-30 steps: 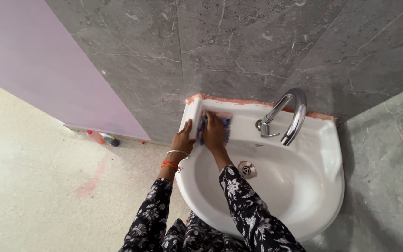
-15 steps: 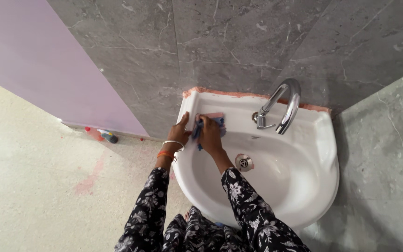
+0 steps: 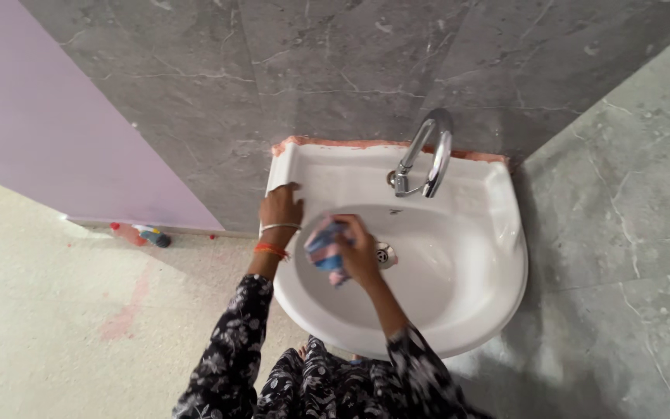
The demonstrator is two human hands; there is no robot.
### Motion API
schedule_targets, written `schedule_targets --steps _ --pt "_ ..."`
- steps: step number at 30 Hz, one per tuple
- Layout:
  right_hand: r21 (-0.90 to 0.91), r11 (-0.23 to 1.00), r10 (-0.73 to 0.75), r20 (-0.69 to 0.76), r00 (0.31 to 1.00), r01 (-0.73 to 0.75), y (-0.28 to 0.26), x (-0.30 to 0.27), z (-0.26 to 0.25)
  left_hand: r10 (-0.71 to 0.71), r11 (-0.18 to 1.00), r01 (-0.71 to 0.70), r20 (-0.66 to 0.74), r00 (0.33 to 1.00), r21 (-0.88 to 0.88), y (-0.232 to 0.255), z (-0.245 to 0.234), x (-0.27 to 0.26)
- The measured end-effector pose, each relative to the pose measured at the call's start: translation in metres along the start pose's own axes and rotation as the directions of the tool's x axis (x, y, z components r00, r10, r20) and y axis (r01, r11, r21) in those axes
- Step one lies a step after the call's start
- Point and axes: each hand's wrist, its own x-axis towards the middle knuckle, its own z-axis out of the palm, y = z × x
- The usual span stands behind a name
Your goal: The person wipes the interior and rim of a white wall-mounted sink using a blue cloth. They repeatedly rub the basin, faucet, and edges, occasionally rinsing the cloth under the running tap.
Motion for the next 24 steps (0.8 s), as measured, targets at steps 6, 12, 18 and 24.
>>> schedule_targets --steps 6,12,18,24 --pt "-0.051 0.984 -0.172 -0.538 0.825 0.172 -0.064 -0.005 -0.123 0.223 0.746 -0.183 -0.019 0.975 -0.641 0.131 0.006 0.005" --pt "-0.319 0.910 -0.411 -0.607 0.680 0.265 -0.103 0.069 -0.126 0.175 0.666 -0.152 -0.044 0.984 -0.730 0.206 0.022 0.031" --pt "-0.470 0.818 -0.558 -0.511 0.654 0.331 -0.099 0.036 -0.102 0.184 0.646 -0.103 0.023 0.983 -0.756 0.227 0.032 0.066" --pt "-0.326 0.909 -0.410 -0.598 0.688 0.258 -0.095 0.041 -0.107 0.125 0.774 -0.008 0.141 0.982 -0.634 0.241 0.027 0.081"
